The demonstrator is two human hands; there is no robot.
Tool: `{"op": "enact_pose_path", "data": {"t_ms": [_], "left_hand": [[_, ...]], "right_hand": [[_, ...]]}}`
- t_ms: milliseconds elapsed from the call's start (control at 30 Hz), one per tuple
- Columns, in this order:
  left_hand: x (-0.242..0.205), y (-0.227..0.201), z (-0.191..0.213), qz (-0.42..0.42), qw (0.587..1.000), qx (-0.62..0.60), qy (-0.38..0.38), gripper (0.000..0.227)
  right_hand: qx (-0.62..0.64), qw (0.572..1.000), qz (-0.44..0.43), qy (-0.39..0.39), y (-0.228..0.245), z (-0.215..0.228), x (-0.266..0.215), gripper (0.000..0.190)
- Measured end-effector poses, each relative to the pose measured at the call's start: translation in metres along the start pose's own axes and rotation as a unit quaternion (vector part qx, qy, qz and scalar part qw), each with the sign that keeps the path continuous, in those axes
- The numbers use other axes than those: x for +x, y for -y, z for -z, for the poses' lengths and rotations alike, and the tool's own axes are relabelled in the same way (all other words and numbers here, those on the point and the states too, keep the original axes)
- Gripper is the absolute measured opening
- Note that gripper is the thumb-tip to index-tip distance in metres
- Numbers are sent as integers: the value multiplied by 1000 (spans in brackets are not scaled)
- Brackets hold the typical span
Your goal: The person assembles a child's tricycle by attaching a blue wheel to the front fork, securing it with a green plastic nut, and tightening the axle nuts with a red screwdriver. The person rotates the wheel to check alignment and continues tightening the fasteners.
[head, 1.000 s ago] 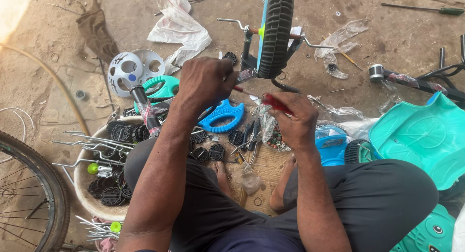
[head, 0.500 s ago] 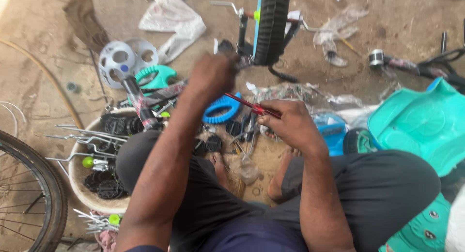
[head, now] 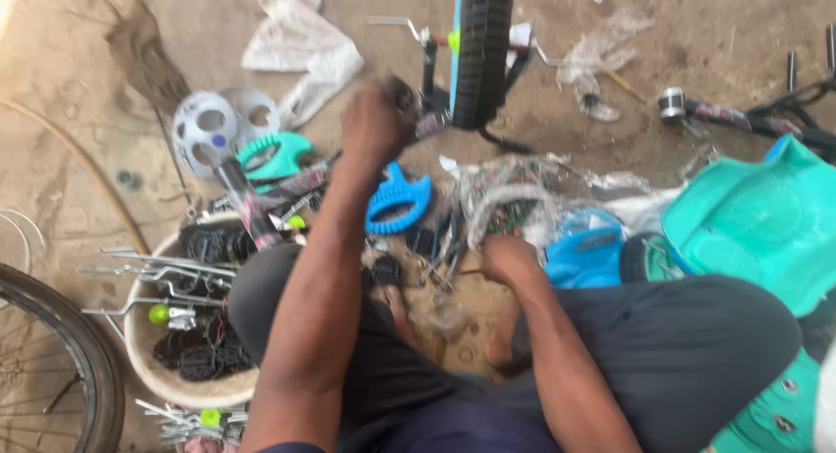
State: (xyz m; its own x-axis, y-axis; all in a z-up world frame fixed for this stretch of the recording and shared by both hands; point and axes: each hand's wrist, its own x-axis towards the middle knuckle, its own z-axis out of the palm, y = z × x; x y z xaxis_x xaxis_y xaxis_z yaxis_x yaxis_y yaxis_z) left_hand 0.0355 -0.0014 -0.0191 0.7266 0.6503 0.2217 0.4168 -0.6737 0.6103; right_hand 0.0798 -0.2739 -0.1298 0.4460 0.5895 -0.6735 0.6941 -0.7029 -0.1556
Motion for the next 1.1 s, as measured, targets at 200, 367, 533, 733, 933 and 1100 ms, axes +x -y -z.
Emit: {"op": "enact_pose_path", "data": {"t_ms": [200,367,533,733,933,1100], "left_hand": [[19,28,-30,46,982,-178,-37,39],[39,17,-22,-110,984,-21,-139,41],[61,0,-11,-286,951,113,-19,34],[85,11,-28,-299,938,153,82,27],[85,26,-42,-308,945,102,47,23],[80,29,-42,-306,951,19,43,23]], "right_hand": [[373,861,112,-328,7,40,-31,41],[628,706,96,-314,89,32,-42,57],[720,614,94,-309,137,37,-48,52],[732,592,114,-318,156,45,-42,52],[705,618,108,-330,159,38,-31,52],[635,657,123,-388,154,29,-25,55]]}}
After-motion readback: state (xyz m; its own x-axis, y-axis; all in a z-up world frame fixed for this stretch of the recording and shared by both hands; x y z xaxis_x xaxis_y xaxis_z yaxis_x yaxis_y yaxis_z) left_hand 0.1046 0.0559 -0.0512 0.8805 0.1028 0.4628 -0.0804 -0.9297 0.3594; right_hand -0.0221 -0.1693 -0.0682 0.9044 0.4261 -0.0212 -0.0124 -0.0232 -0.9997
